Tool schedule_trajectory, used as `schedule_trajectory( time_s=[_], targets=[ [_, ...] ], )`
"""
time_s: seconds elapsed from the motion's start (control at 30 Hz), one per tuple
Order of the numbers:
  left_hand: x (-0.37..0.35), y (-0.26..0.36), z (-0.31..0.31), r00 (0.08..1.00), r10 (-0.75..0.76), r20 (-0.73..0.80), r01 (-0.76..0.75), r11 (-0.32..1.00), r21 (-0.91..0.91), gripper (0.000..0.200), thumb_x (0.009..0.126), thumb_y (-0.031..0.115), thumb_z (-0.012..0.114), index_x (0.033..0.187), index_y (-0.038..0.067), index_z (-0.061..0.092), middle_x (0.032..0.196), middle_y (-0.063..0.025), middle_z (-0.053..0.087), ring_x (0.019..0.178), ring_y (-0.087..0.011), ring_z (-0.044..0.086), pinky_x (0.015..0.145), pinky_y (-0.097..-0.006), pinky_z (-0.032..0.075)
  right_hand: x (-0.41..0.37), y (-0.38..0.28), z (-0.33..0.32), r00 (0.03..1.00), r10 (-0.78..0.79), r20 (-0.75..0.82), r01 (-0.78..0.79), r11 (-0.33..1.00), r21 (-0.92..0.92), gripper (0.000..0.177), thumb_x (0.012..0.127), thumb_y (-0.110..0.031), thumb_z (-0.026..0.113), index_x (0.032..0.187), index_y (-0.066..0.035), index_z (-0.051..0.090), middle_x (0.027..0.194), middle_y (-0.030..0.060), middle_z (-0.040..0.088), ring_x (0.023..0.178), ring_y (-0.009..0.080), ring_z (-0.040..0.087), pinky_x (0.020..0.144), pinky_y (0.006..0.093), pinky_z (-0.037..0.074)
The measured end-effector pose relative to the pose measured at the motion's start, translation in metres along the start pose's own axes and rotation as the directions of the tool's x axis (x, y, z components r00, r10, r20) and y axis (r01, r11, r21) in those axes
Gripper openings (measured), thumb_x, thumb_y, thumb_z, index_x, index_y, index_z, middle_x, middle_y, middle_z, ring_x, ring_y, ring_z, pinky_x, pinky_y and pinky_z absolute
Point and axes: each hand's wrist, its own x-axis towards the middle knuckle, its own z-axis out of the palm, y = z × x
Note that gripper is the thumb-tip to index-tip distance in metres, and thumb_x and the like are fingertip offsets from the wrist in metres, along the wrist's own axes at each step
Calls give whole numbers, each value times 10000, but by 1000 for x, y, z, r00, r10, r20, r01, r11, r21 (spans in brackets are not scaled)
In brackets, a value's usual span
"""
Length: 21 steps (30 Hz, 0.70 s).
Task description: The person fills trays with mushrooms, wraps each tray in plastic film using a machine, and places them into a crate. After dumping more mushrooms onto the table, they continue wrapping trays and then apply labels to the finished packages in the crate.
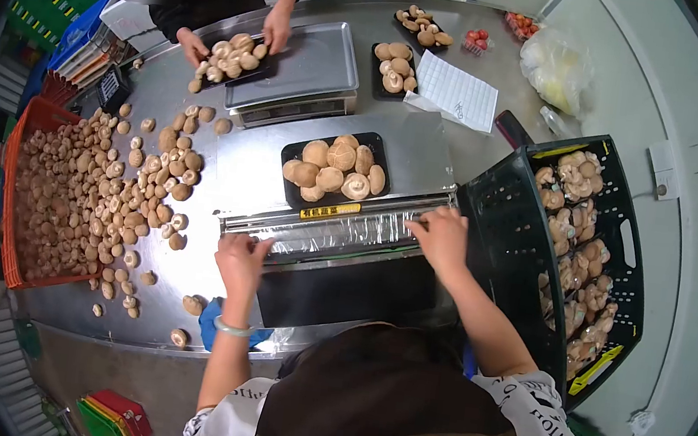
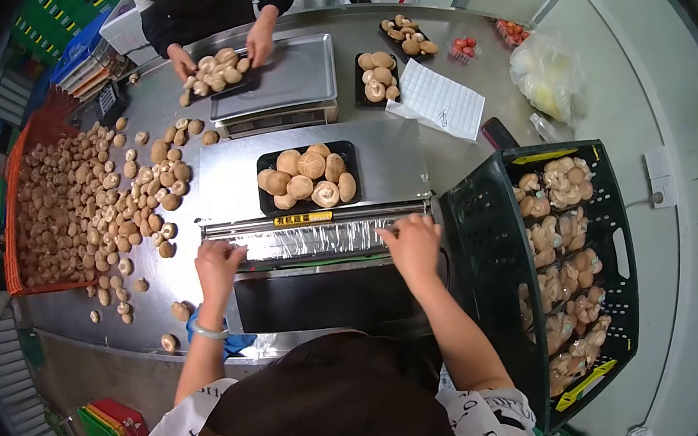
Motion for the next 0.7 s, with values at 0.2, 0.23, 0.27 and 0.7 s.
schedule_trajectory(
  time_s=[0.2, 0.23, 0.27, 0.7],
  targets=[
    [27, -4, 2, 855, -119, 505, 386, 797, -465, 250, 902, 235, 606, 754, 33, 598, 679, -60, 553, 650, -187, 518, 656, -313, 415, 16, 18, -3, 944, -83, 319, -125, 805, 580, 241, 900, -204, 585, 749, -17, 590, 673, 86, 571, 599, 253, 537, 591, 339, 413],
    [36, -1, -26, 806, 83, 587, 434, 591, -680, 254, 919, 233, 591, 749, 52, 540, 661, -24, 520, 661, -135, 487, 624, -293, 410, 16, 19, -32, 879, -155, 451, -307, 539, 784, 254, 934, -207, 550, 754, -28, 559, 657, 43, 545, 593, 182, 498, 584, 297, 381],
    [47, 3, -47, 780, 131, 612, 469, 526, -710, 239, 923, 234, 587, 768, 61, 530, 665, -28, 531, 650, -148, 502, 613, -291, 415, 17, 26, -45, 867, -157, 474, -375, 423, 825, 255, 946, -220, 543, 769, -36, 541, 654, 32, 520, 591, 167, 470, 582, 288, 370],
    [171, 60, 55, 963, 183, 196, -35, 809, -586, 103, 976, 124, 456, 950, 24, 468, 982, -209, 632, 931, -398, 592, 778, -440, 467, 175, -45, 39, 988, -133, -82, 152, 680, 717, 187, 970, -172, 489, 1002, 11, 512, 995, 163, 663, 954, 263, 623, 828, 384, 469]
  ],
)
